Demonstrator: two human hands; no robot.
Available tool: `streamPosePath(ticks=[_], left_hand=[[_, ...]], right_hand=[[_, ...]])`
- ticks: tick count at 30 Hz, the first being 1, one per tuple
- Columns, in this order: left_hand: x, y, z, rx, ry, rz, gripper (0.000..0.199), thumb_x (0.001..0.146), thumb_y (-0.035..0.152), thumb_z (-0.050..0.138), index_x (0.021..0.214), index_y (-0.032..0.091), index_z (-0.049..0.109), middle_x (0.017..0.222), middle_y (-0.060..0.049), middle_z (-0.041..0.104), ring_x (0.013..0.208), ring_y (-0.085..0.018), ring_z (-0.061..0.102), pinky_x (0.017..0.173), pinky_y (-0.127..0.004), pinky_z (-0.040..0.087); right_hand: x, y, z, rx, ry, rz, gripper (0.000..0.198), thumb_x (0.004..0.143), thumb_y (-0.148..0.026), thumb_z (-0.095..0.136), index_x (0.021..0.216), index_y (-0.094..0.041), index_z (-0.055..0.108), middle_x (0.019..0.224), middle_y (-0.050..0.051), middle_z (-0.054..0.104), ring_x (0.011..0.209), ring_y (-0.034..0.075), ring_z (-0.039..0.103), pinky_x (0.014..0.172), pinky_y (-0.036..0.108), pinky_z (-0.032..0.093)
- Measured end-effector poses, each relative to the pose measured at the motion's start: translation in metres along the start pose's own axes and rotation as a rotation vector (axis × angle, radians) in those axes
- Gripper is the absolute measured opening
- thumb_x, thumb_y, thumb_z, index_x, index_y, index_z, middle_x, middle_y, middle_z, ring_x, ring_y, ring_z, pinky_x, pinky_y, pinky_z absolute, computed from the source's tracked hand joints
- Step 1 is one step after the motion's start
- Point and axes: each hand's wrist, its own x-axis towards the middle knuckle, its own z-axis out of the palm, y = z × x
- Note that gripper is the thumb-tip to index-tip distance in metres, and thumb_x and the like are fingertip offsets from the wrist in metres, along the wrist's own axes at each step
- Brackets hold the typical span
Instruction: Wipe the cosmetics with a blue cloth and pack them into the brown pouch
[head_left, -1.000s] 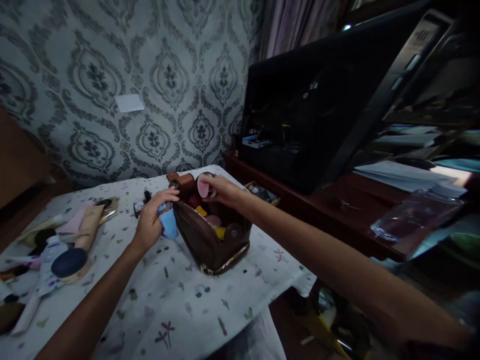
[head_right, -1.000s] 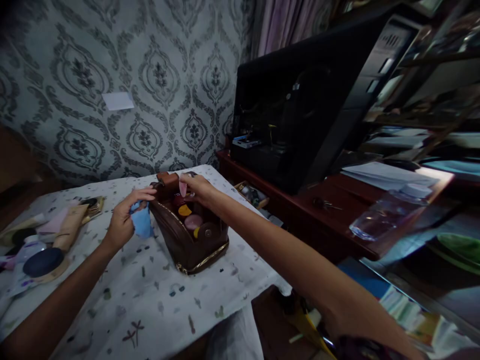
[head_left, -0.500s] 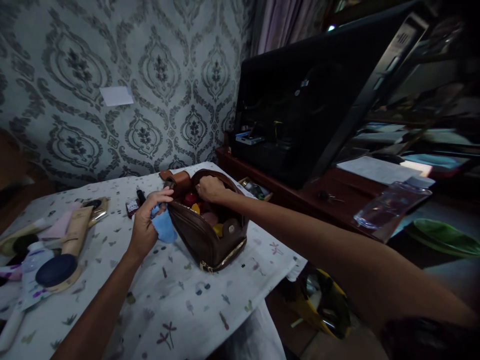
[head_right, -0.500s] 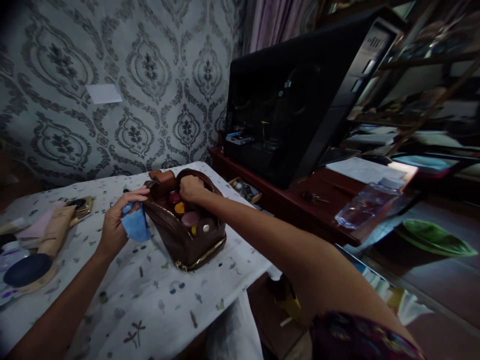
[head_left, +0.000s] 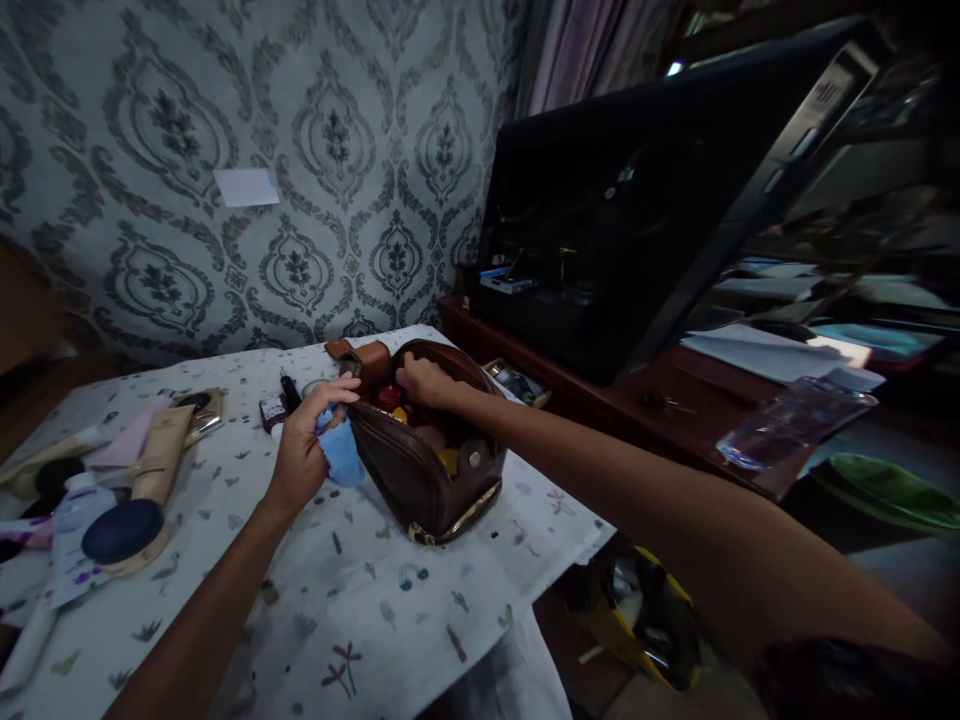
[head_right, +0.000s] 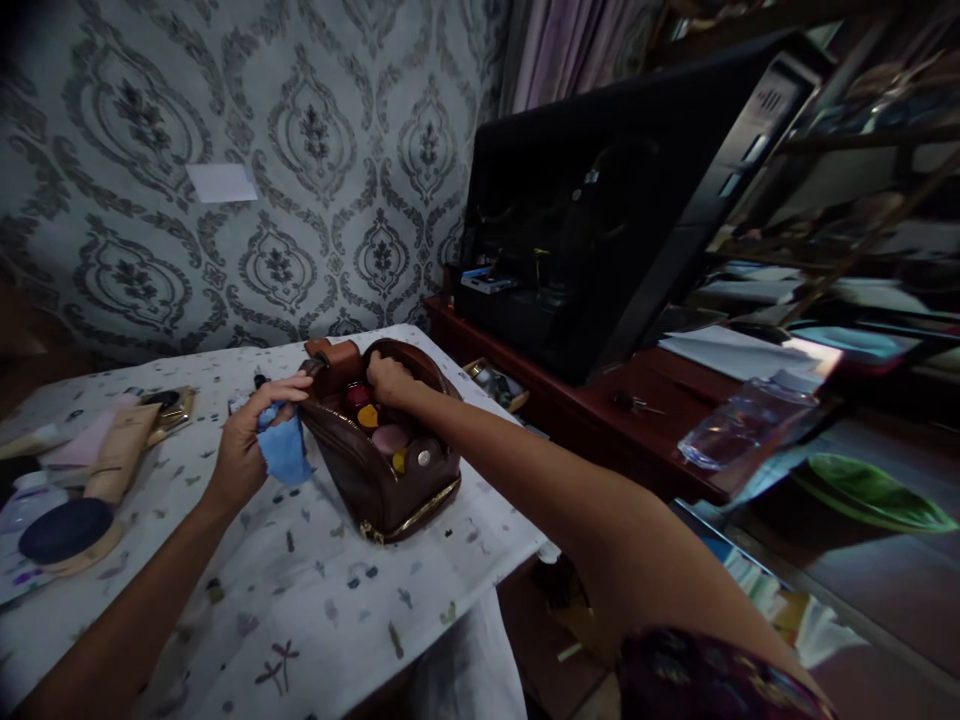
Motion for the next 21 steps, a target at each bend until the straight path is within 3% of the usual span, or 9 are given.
streamPosePath(ticks=[9, 21], left_hand=[[0.0, 0.0, -0.001, -0.017, -0.005, -0.018, 0.018, 0.097, 0.03, 0.05, 0.099, 0.022, 0.066, 0.124, -0.009, 0.068, 0.128, -0.025, 0.056, 0.112, -0.045, 0.041], [0.0, 0.0, 0.0, -0.022, 0.003, -0.036, 0.019, 0.096, 0.034, 0.052, 0.099, 0.021, 0.065, 0.125, -0.009, 0.068, 0.128, -0.026, 0.056, 0.112, -0.047, 0.04]], right_hand=[[0.007, 0.004, 0.005, -0.149, -0.002, -0.139, 0.032, 0.097, -0.023, 0.05, 0.126, -0.011, 0.051, 0.119, 0.026, 0.066, 0.117, 0.035, 0.063, 0.09, 0.041, 0.05], [-0.002, 0.013, 0.006, -0.147, -0.011, -0.164, 0.032, 0.103, -0.028, 0.035, 0.127, -0.01, 0.049, 0.122, 0.023, 0.065, 0.113, 0.032, 0.064, 0.087, 0.037, 0.048]])
